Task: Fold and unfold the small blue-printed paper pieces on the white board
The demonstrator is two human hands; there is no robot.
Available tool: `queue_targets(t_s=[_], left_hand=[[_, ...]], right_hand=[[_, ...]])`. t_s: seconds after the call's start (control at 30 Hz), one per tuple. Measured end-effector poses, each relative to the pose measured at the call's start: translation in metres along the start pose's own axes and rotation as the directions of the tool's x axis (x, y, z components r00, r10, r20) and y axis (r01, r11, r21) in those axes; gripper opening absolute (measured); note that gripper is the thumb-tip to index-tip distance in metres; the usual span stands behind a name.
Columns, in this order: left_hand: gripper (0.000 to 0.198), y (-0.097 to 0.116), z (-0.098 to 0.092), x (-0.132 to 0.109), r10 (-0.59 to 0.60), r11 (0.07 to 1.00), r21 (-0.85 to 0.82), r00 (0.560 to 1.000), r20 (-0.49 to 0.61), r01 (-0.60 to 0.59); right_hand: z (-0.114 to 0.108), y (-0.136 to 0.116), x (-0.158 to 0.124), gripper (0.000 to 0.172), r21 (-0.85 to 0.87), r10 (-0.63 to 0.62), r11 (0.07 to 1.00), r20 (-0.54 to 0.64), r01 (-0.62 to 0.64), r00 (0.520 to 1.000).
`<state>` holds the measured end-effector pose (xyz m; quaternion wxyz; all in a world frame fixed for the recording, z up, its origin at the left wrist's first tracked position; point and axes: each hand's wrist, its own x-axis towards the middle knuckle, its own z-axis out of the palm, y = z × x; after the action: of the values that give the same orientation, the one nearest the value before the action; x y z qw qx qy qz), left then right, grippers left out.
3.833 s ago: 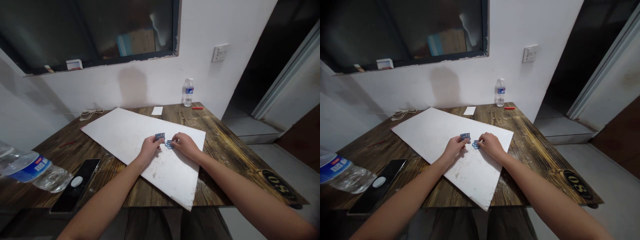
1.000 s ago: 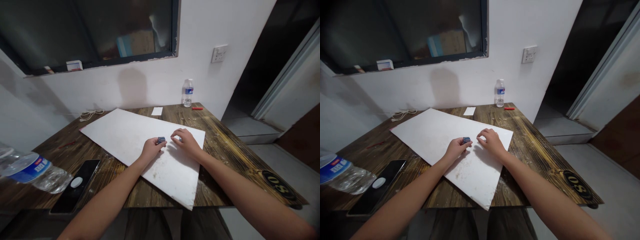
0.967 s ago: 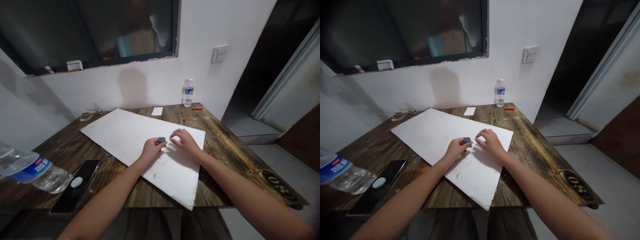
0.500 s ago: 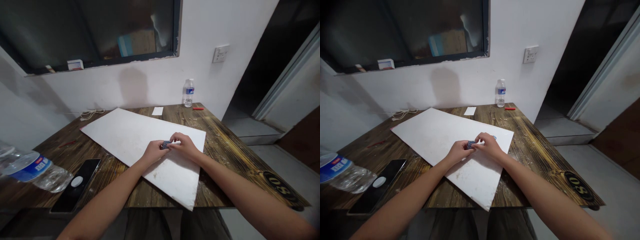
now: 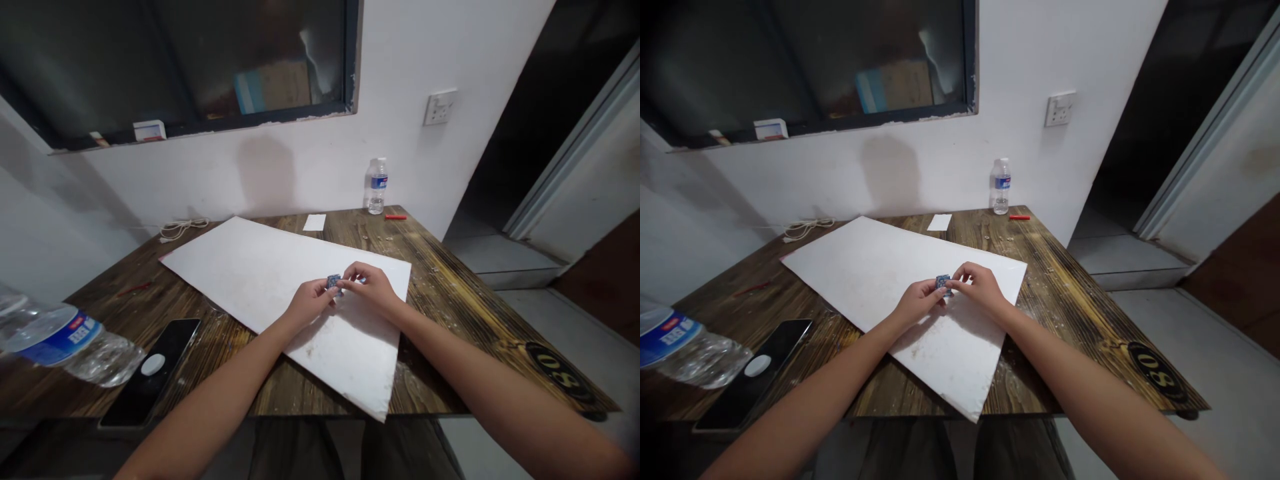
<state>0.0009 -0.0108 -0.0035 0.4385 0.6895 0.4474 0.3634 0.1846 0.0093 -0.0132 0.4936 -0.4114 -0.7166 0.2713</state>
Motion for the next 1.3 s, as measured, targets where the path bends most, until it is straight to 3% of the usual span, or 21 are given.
queue_targets(t_s=[0.37, 0.5, 0.6, 0.73, 1.0, 1.17, 1.3], left_hand=[[0.031, -0.007, -0.001, 0.003, -0.049, 0.997, -0.054, 0.997, -0.052, 0.046], [0.031, -0.009, -0.001, 0.004, -0.056, 0.997, -0.048, 0.996, -0.074, 0.053], [0.028, -0.007, -0.002, 0.004, -0.05, 0.998, -0.034, 0.994, -0.094, 0.047], [0.023, -0.004, -0.003, 0.004, -0.042, 0.999, -0.014, 0.992, -0.118, 0.041], [0.022, -0.002, -0.003, 0.003, -0.072, 0.997, 0.031, 0.989, -0.132, 0.077], [0.028, -0.002, -0.003, 0.003, -0.067, 0.996, 0.045, 0.991, -0.113, 0.073], [0.018, -0.003, -0.003, 0.003, -0.077, 0.997, 0.021, 0.991, -0.109, 0.079]], right_hand=[[0.0, 0.015, 0.005, 0.032, 0.228, 0.167, 0.962, -0.051, -0.152, 0.985], [0.0, 0.014, 0.001, 0.021, -0.026, 0.098, 0.995, -0.001, -0.098, 0.995], [0.0, 0.012, -0.002, 0.014, -0.24, 0.037, 0.971, 0.077, -0.018, 0.996], [0.0, 0.011, -0.003, 0.008, -0.355, -0.064, 0.929, 0.108, 0.098, 0.992], [-0.004, 0.0, 0.0, 0.028, -0.129, -0.159, 0.976, 0.112, 0.173, 0.981], [-0.001, -0.001, -0.001, 0.033, -0.093, -0.224, 0.967, 0.137, 0.238, 0.965], [0.0, 0.0, 0.0, 0.032, -0.081, -0.184, 0.978, 0.096, 0.191, 0.978]])
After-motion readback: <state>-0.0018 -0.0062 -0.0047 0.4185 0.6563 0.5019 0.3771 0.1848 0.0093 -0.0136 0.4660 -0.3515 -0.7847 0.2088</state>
